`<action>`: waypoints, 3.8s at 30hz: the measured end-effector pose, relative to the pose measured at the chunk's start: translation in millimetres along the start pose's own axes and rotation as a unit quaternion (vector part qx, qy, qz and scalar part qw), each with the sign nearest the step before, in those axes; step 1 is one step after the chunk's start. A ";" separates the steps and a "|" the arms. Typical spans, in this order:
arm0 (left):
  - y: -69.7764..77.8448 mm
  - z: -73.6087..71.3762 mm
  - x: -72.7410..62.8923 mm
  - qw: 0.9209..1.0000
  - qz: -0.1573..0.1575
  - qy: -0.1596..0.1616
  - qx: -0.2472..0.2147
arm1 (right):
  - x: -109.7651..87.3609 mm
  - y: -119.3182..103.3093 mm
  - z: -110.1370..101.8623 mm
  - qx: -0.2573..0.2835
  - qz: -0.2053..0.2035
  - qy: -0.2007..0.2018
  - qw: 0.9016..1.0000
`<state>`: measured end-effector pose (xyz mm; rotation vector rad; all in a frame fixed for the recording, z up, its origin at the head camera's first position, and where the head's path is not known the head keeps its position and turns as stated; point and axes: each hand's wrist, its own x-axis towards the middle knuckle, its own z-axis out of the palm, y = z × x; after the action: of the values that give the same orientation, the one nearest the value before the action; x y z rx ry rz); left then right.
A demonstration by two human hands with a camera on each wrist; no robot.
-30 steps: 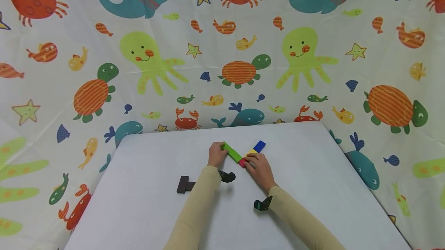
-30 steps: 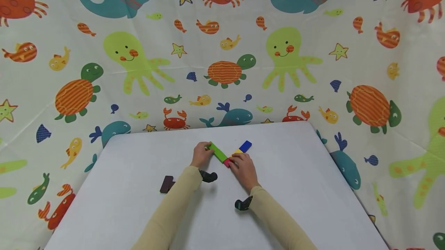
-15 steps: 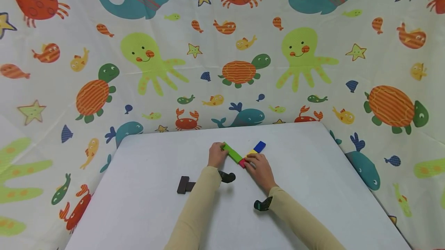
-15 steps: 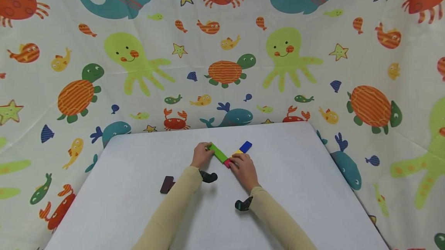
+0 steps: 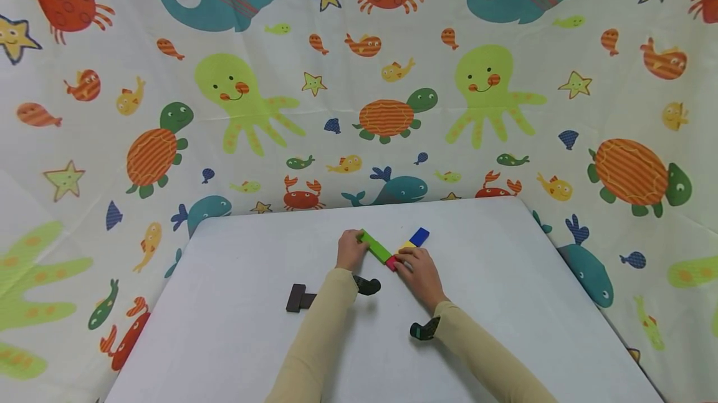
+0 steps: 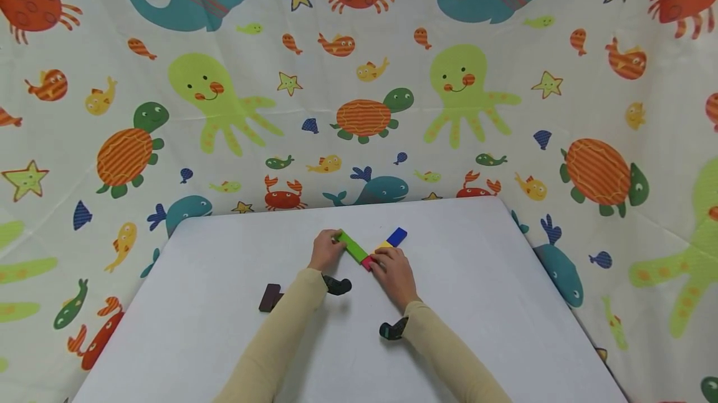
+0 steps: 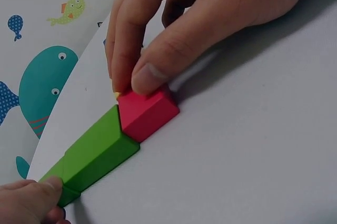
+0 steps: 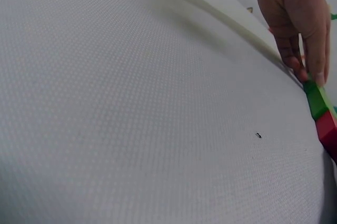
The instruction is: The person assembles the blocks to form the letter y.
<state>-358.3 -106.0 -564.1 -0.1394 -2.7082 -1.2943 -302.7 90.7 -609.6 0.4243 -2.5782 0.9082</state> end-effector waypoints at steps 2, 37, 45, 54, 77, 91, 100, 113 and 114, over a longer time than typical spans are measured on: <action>-0.3 0.6 0.6 1.000 0.001 0.002 0.002 | -0.1 0.0 0.2 -0.001 -0.001 0.004 1.000; 1.7 0.9 -1.9 1.000 -0.006 0.003 0.008 | -0.4 -0.6 -2.6 -0.008 -0.039 0.008 0.999; 0.3 1.3 -1.7 1.000 -0.004 0.007 0.015 | -0.4 -2.9 -1.8 -0.007 -0.028 0.002 1.000; -1.1 2.0 -1.6 1.000 -0.006 0.006 0.014 | 0.7 -0.5 0.3 -0.017 0.009 -0.021 1.000; -0.2 -1.4 -2.7 1.000 -0.015 0.007 0.014 | 0.7 -6.4 0.3 -0.010 -0.001 -0.008 1.000; -2.9 -38.3 -7.7 0.998 0.008 -0.061 -0.010 | -1.4 1.0 2.0 -0.016 -0.014 0.002 1.000; -19.8 -96.1 -22.6 0.978 0.032 -0.205 0.024 | 1.7 1.0 -3.7 -0.010 -0.018 0.005 1.000; -43.3 -148.8 -48.8 0.929 0.076 -0.349 0.097 | 0.8 3.0 -5.9 -0.017 0.019 -0.010 1.000; -45.9 -149.4 -52.3 0.927 0.076 -0.355 0.099 | 0.6 3.3 -5.7 -0.017 0.018 -0.011 1.000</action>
<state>-300.8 -252.4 -514.9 -0.9442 -3.2902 -1.0552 -303.1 96.8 -606.9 0.3816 -2.6252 0.8763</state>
